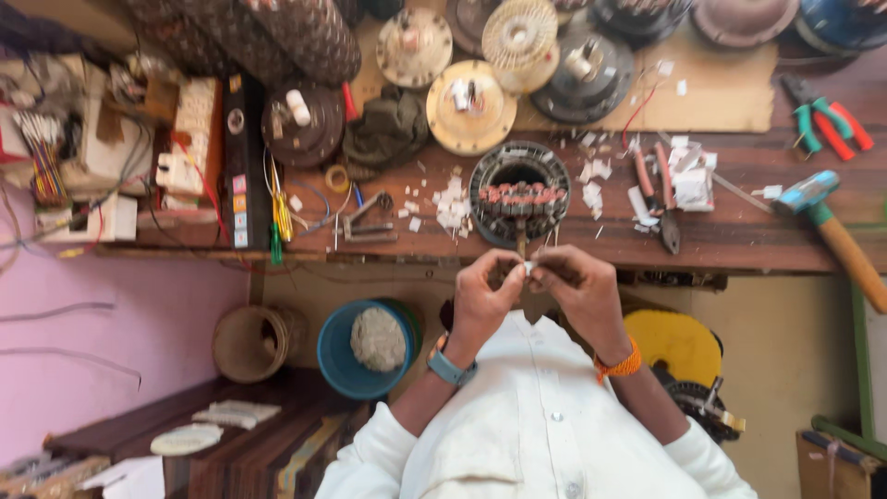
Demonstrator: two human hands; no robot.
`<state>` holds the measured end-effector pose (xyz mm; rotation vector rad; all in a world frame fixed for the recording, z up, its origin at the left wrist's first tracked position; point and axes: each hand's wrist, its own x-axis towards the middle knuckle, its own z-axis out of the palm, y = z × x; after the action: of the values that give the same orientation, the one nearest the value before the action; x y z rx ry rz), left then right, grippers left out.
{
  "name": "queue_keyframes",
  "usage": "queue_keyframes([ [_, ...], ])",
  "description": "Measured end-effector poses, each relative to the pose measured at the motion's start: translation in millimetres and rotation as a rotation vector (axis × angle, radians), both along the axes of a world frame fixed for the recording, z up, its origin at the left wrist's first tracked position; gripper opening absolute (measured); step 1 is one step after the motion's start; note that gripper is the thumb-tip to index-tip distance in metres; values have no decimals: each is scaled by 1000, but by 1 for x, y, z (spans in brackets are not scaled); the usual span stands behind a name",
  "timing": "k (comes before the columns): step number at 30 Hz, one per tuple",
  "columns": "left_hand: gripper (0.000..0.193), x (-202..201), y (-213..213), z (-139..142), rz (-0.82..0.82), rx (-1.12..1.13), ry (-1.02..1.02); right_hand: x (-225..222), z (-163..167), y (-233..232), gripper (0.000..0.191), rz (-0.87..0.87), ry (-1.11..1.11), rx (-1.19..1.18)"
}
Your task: The person works at a cluttered repair bench on a motor armature held in a housing, pressing small white insulation pieces into the armature slots by hand. They use scissors to trim pieces and a green-handled screwdriver to press and seat the pieces into the slots, repeating this across slots.
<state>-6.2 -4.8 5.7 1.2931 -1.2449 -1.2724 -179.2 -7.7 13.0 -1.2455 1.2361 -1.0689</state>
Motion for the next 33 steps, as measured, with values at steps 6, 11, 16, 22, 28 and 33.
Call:
queue_keyframes([
  [6, 19, -4, 3, 7, -38, 119, 316, -8, 24, -6, 16, 96, 266, -395],
  [11, 15, -7, 1, 15, -22, -16, 361, -5, 52, -13, 19, 117, 349, -532],
  [16, 12, -4, 3, 37, 41, -165, 216, 6, 62, -11, 18, 51, 342, -564],
  [22, 7, 4, 2, 60, 100, -433, -67, 10, 51, -9, 13, -29, 147, -167],
  [28, 16, 7, -8, 57, 144, -727, -293, 22, 21, -14, 15, -67, -130, -41],
  [33, 15, 4, -12, 44, 122, -725, -366, 37, 3, -12, 12, -139, -154, -83],
])
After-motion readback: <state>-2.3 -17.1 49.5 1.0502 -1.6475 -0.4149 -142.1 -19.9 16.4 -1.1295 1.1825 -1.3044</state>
